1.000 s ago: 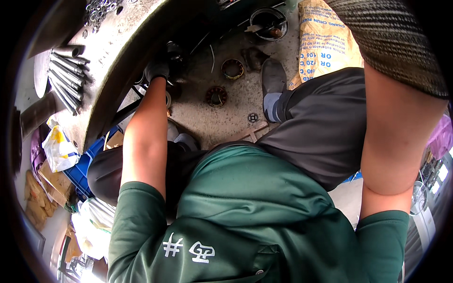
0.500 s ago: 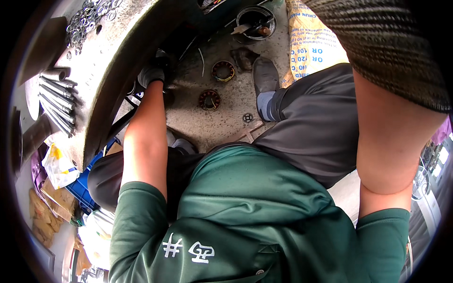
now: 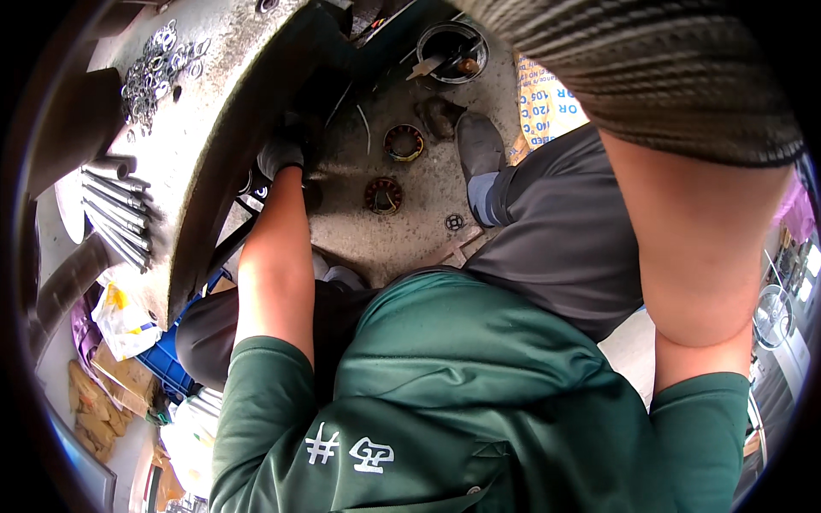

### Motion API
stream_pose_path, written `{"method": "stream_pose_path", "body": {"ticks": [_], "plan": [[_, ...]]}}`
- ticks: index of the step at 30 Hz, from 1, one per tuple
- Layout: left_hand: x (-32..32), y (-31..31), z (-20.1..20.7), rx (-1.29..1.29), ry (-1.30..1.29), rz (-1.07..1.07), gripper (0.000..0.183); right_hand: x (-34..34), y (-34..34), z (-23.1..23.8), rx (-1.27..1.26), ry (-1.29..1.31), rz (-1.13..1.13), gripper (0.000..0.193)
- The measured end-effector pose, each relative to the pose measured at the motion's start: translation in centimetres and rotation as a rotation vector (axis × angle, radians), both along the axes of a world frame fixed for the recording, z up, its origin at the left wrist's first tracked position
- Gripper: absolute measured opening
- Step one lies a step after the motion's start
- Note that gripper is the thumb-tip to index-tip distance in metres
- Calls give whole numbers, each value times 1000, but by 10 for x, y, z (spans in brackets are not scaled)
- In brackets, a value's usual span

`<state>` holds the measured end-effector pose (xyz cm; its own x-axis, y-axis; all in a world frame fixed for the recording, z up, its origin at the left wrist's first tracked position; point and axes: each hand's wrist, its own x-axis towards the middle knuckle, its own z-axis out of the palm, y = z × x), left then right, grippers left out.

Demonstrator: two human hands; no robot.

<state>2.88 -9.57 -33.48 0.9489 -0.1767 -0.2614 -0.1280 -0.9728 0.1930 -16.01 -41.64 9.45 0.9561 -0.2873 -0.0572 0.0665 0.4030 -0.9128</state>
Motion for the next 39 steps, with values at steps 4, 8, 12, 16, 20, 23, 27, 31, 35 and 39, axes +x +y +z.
{"method": "stream_pose_path", "body": {"ticks": [4, 8, 12, 16, 20, 23, 27, 31, 35, 39], "plan": [[-3, -3, 5, -5, 0, 10, 56, 2, 5, 3, 24, 12, -4, 36], [-11, -7, 16, -41, -25, 76, 56, 10, 15, 4, 91, 41, 7, 36], [-10, 6, 18, 11, 7, -12, 56, 28, 27, 7, 194, 71, 28, 36], [-24, 10, 33, -43, -64, 2, 55, 41, 39, 7, 300, 83, 40, 35], [-45, 18, 67, -184, -118, 64, 55, 59, 54, 4, 389, 89, 69, 35], [-71, 19, 95, -212, -77, 49, 56, 70, 59, 9, 447, 76, 97, 35], [-114, 0, 179, -196, 298, 87, 45, 76, 62, -5, 570, 41, 142, 30], [-150, 18, 242, -1016, 713, 431, 17, 73, 78, -5, 547, 47, 266, 34], [-151, 35, 318, -1120, 577, 47, 11, 63, 92, 3, 505, 108, 334, 32], [-134, 50, 362, -1212, 591, 186, 15, 49, 95, 4, 290, 176, 526, 39]]}}
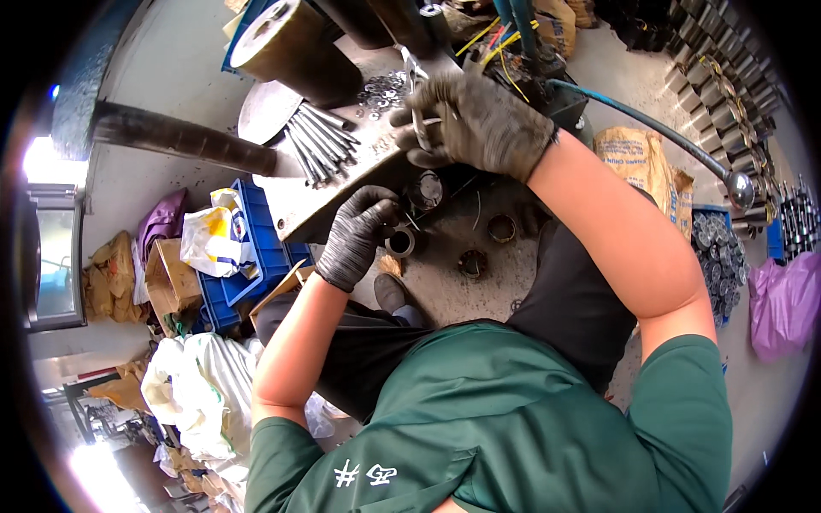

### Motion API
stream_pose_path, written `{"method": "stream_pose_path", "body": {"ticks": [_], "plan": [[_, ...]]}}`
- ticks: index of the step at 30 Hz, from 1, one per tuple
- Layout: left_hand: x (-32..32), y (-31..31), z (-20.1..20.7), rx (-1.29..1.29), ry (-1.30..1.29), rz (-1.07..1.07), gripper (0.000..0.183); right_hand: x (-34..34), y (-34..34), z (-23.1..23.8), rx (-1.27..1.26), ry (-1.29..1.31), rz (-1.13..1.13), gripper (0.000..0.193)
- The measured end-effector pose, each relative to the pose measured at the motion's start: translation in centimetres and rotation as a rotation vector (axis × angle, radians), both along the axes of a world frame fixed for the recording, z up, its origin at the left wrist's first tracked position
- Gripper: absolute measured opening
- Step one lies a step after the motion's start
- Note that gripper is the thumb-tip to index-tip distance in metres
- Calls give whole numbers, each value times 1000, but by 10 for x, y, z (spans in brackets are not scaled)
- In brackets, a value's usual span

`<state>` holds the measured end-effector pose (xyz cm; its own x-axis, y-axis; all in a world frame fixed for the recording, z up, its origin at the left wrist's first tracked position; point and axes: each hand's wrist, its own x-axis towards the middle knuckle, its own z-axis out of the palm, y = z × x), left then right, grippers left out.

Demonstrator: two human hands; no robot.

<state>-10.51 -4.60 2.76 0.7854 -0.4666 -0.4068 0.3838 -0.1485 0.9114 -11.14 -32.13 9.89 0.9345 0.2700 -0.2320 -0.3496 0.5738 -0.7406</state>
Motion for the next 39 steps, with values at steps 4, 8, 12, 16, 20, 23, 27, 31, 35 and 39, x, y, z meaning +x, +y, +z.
{"method": "stream_pose_path", "body": {"ticks": [4, 8, 12, 16, 20, 23, 27, 31, 35, 39], "plan": [[9, 13, -1, -353, 96, 179, 22, -14, 16, 2, -743, -438, 11, 71], [15, 16, 13, -491, 206, 270, 17, -21, 25, -5, -1412, -918, -136, 71], [17, 23, 22, -538, 250, 363, 18, -19, 31, -5, -1513, -1163, -180, 64], [22, 32, 10, -644, 278, 338, 20, -18, 44, -1, -1583, -1248, -134, 61], [23, 34, 2, -635, 287, 414, 23, -12, 50, -6, -1549, -1223, -77, 61], [22, 35, 8, -629, 229, 320, 29, -9, 52, -8, -1545, -1206, -44, 62], [16, 32, 18, -641, 270, 408, 9, -8, 57, -8, -1542, -1195, -54, 63], [17, 33, 17, -614, 276, 406, 27, -8, 58, -9, -1574, -1184, -48, 65], [18, 32, 20, -627, 259, 411, 25, -7, 58, -9, -1559, -1165, -14, 65], [18, 31, 21, -640, 268, 394, 21, -7, 57, -12, -1566, -1179, -42, 65]]}}
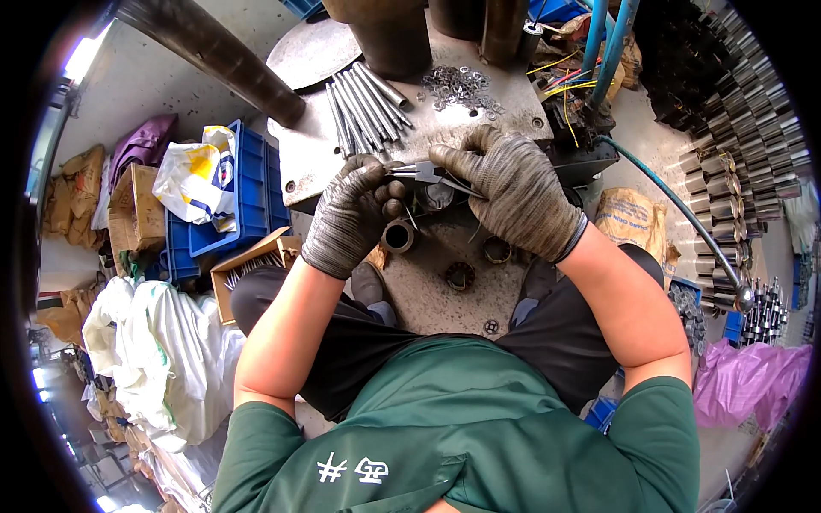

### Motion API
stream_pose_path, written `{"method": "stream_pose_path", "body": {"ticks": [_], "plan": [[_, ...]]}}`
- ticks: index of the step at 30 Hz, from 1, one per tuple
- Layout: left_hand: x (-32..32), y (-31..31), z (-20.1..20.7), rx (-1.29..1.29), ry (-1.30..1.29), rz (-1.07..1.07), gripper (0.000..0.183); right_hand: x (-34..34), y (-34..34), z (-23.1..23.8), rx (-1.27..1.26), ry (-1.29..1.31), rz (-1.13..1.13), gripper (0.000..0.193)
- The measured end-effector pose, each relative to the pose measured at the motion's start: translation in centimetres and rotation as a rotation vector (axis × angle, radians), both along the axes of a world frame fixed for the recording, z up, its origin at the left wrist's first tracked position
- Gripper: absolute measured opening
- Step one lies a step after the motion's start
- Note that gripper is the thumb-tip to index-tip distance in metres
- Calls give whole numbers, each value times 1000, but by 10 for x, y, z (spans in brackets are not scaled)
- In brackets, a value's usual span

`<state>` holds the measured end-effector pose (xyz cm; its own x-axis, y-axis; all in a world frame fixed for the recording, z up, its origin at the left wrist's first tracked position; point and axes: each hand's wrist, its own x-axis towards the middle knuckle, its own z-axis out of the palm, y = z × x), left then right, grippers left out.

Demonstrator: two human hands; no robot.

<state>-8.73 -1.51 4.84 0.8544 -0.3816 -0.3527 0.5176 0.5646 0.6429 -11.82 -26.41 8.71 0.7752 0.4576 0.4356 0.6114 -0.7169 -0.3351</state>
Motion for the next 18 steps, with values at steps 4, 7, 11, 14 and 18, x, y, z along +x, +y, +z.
{"method": "stream_pose_path", "body": {"ticks": [4, 7, 11, 14, 18], "plan": [[2, 2, -5, -32, 3, 2, 20, 1, -2, -6, 40, -28, 14, 65], [2, 1, -5, -19, 12, 10, 20, 1, -2, -5, 20, -1, -1, 65], [3, 0, -6, 44, -3, 51, 20, 1, -2, -5, 34, 23, -6, 64], [2, 0, -2, 118, -11, 32, 21, 2, -1, -3, 32, -2, -7, 63], [1, -1, 0, 124, -3, 18, 23, 1, 0, -1, 21, 19, -2, 61]]}}
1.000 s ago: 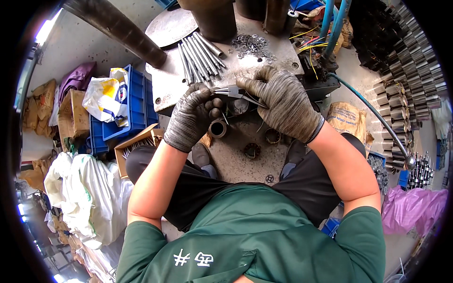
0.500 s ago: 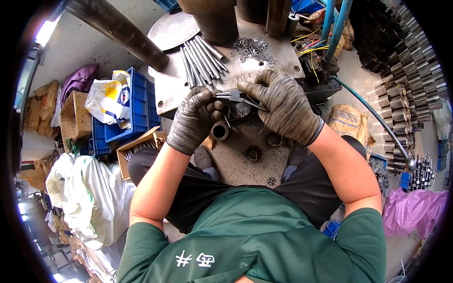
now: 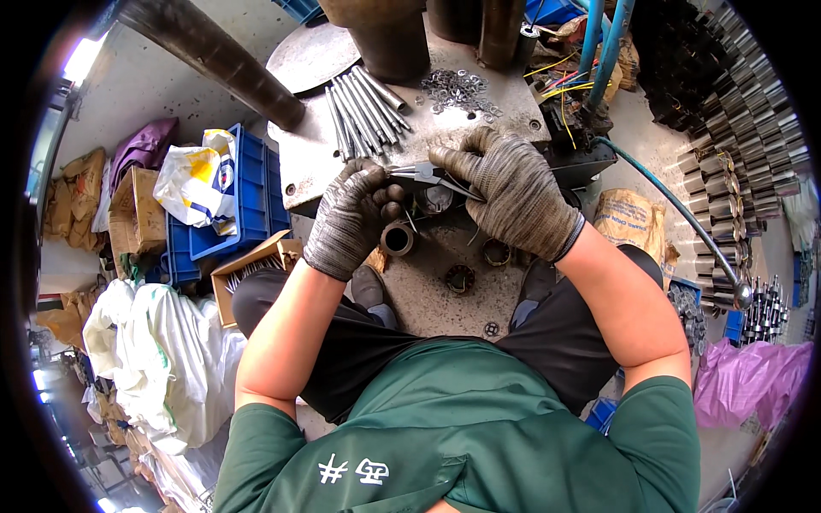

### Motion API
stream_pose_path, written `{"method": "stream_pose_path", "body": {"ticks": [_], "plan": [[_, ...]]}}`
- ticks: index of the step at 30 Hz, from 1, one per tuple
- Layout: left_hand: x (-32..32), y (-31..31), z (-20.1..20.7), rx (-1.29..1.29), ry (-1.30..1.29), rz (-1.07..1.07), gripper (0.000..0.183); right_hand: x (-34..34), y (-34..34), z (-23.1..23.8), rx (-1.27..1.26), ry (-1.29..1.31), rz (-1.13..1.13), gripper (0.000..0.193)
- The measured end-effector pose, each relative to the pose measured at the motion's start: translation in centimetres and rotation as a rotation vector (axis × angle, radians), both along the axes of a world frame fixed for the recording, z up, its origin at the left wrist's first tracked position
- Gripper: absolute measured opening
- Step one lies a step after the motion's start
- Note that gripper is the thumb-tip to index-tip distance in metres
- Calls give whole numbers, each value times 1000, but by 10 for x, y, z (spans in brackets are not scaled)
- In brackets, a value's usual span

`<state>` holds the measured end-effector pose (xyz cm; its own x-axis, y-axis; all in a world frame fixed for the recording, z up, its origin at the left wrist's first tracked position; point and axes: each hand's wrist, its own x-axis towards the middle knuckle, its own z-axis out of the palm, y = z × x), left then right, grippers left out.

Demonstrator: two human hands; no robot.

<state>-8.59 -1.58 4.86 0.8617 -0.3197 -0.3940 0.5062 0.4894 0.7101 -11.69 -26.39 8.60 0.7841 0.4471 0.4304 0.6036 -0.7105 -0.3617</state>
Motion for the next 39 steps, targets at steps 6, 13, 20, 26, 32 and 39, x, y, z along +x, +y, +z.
{"method": "stream_pose_path", "body": {"ticks": [6, 13, 20, 26, 32, 39], "plan": [[-2, -2, 1, -10, -4, 0, 22, -1, 2, -1, 9, -15, -15, 58], [-2, 4, -4, 80, -186, -81, 14, -3, 5, 9, -60, 160, -73, 57], [83, 59, -10, 1163, -703, 50, 21, 14, -16, 7, 264, 380, -198, 53], [112, 57, -9, 1471, -536, 9, 54, 33, -34, -12, 254, 327, -263, 53], [121, 56, -10, 1331, -448, -41, 49, 36, -39, -7, 313, 468, -311, 55], [129, 62, -13, 1233, -396, -27, 60, 46, -49, -19, 385, 411, -260, 55]]}}
